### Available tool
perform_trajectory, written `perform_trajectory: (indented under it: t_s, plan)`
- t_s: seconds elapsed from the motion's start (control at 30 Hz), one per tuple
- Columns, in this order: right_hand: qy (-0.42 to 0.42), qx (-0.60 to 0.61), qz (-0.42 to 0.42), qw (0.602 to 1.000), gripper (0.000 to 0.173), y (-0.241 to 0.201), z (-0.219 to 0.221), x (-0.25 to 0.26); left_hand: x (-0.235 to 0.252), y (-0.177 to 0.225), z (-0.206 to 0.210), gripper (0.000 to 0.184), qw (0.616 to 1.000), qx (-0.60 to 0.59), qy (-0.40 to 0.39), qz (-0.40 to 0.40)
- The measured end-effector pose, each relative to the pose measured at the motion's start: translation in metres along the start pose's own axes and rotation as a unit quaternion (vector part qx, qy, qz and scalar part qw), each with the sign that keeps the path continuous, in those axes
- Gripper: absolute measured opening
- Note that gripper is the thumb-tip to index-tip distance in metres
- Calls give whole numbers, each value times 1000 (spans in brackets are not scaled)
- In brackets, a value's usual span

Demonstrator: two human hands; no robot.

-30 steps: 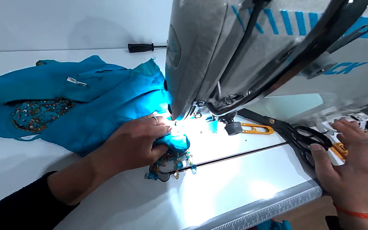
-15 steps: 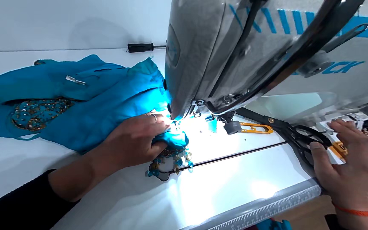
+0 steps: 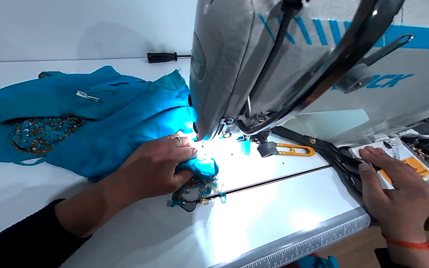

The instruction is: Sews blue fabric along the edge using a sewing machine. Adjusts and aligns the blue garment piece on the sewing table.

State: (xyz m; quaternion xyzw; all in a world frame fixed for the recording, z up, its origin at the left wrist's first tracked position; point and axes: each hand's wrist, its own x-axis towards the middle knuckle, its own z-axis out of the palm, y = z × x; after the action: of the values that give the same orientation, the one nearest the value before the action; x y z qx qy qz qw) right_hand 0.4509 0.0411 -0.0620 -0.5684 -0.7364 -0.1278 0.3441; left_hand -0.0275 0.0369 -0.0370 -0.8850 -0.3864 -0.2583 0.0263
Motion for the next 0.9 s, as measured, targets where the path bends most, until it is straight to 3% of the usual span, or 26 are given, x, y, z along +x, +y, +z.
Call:
perform_trajectory:
  t_s: [0.53, 0.9]
  plan:
    - [3, 4, -18, 1000, 60, 1, -2, -1, -3, 3, 1, 31, 1000, 6, -9, -13]
    - [-5, 11, -11, 1000, 65, -3, -2, -4, -5, 2, 2, 28, 1000, 0, 13, 25]
